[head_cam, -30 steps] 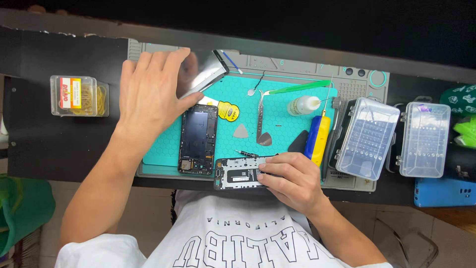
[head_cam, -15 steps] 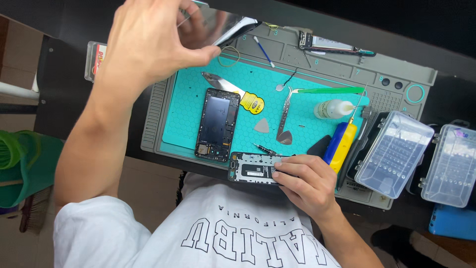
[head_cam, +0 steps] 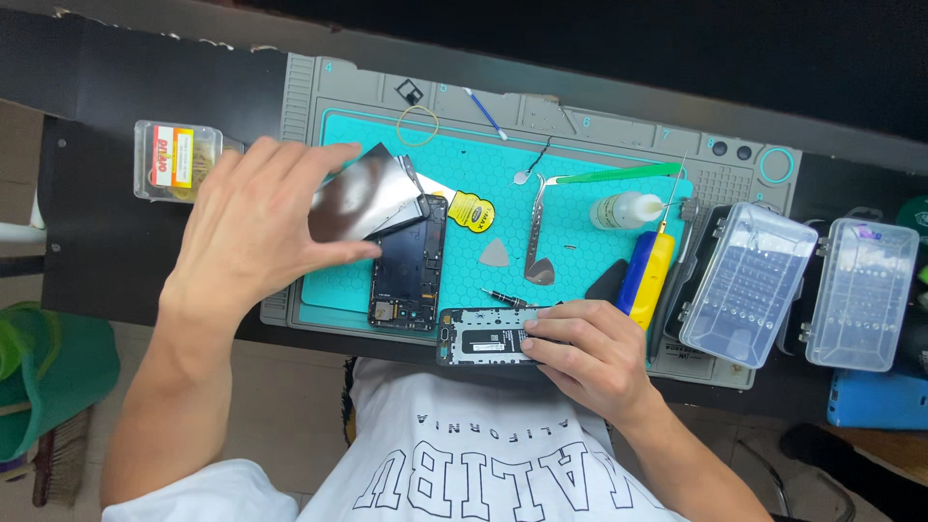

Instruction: The person disassembles a smartphone by prying open the back cover and separating the screen assembly. They then use a screwdriver and tweezers to remove screws and disconnect internal components. The person handles the battery, motherboard, and display assembly during the process.

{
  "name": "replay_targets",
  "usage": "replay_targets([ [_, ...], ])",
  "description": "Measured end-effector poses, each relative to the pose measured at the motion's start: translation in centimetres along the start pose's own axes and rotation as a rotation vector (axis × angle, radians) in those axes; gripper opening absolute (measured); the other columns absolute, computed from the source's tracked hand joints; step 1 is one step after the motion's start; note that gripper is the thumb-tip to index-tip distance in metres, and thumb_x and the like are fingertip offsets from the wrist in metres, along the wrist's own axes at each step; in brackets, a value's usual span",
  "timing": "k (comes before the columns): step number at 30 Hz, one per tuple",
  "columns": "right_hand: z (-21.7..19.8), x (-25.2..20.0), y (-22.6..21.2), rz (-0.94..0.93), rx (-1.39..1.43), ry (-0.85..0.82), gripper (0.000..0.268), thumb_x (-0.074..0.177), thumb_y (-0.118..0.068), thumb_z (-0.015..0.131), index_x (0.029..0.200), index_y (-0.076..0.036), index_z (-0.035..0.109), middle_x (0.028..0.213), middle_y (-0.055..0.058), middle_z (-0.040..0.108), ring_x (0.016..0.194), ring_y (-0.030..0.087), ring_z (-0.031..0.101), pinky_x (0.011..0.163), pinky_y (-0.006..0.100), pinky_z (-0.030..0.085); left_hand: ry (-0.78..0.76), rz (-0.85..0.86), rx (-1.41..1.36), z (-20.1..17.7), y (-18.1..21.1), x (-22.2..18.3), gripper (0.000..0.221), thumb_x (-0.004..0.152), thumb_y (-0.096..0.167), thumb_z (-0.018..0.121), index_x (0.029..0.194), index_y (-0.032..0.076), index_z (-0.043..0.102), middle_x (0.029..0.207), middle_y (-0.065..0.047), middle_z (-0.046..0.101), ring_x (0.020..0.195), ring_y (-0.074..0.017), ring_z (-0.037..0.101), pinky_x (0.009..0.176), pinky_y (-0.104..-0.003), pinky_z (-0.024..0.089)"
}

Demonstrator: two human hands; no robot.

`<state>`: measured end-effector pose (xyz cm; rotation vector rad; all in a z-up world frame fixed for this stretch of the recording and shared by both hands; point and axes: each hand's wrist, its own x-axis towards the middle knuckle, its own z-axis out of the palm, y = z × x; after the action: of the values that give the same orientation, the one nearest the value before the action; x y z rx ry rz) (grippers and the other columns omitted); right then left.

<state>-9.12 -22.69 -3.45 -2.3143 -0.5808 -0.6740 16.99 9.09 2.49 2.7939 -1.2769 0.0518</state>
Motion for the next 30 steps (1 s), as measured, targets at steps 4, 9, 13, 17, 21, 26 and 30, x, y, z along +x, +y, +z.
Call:
replay_targets([
  [4,0.2,0.2,-0.1,0.024,-0.003,0.015,0.006,0.111,-0.015,0.075,0.113,-0.012,0.079,0.114,0.007,0.086,0.1,0.028,0.085,0.088,0.038,0.067,0.183,0.131,0.108,1.6,-0.9,5.8,0.029,0.112,0.053,0.08,0.127,0.029,0.084,0.114,0.003,0.082,0.102,-0.0307,0.076,0.081,-0.046,0.054],
  [9,0.2,0.5,-0.2,0.034,-0.029,0.043,0.005,0.11,-0.013,0.076,0.113,-0.01,0.079,0.112,0.008,0.086,0.099,0.029,0.085,0.086,0.038,0.067,0.138,0.106,0.447,10.9,-3.6,12.8,0.038,0.084,0.019,0.093,0.075,0.04,0.063,0.052,0.015,0.033,0.048,-0.0114,0.046,0.046,-0.034,0.038],
  [13,0.4,0.2,0.1,0.06,-0.034,0.064,0.005,0.108,-0.008,0.078,0.112,-0.012,0.079,0.111,0.006,0.086,0.099,0.028,0.086,0.083,0.037,0.066,0.301,0.196,0.569,9.9,-3.5,13.4,0.04,0.068,0.0,0.084,0.072,0.036,0.066,0.067,0.016,0.039,0.063,-0.017,0.036,0.05,-0.03,0.036],
  [17,1.5,0.4,0.7,0.022,-0.019,0.169,0.014,0.097,-0.009,0.085,0.107,-0.018,0.089,0.1,0.0,0.088,0.089,0.024,0.086,0.077,0.037,0.072,-0.552,-0.117,0.13,7.5,-3.3,14.3,0.052,0.106,0.011,0.066,0.139,0.049,0.081,0.129,0.003,0.089,0.125,-0.0454,0.085,0.101,-0.078,0.062],
  [21,1.5,0.3,0.3,0.004,-0.03,0.168,0.02,0.092,-0.005,0.089,0.109,-0.017,0.089,0.102,0.001,0.088,0.09,0.023,0.086,0.078,0.037,0.072,-0.594,-0.16,0.094,1.1,-0.6,15.4,0.041,0.112,0.019,0.063,0.14,0.042,0.083,0.131,0.001,0.09,0.129,-0.0427,0.083,0.109,-0.075,0.059],
  [26,1.3,0.2,-0.2,0.027,-0.007,0.184,0.018,0.093,-0.006,0.091,0.106,-0.017,0.088,0.099,0.0,0.088,0.089,0.023,0.086,0.076,0.036,0.071,-0.492,-0.169,0.099,2.5,-1.4,15.3,0.021,0.124,0.046,0.056,0.128,0.038,0.075,0.113,0.003,0.092,0.115,-0.0333,0.089,0.107,-0.067,0.064],
  [30,0.8,-0.8,-0.2,0.057,0.022,0.066,0.007,0.109,-0.009,0.079,0.115,-0.011,0.079,0.114,0.008,0.086,0.099,0.029,0.085,0.083,0.039,0.065,-0.361,-0.021,0.119,3.3,-2.5,13.0,0.02,0.123,0.021,0.049,0.107,0.032,0.054,0.075,-0.001,0.066,0.069,-0.0344,0.052,0.061,-0.046,0.043],
])
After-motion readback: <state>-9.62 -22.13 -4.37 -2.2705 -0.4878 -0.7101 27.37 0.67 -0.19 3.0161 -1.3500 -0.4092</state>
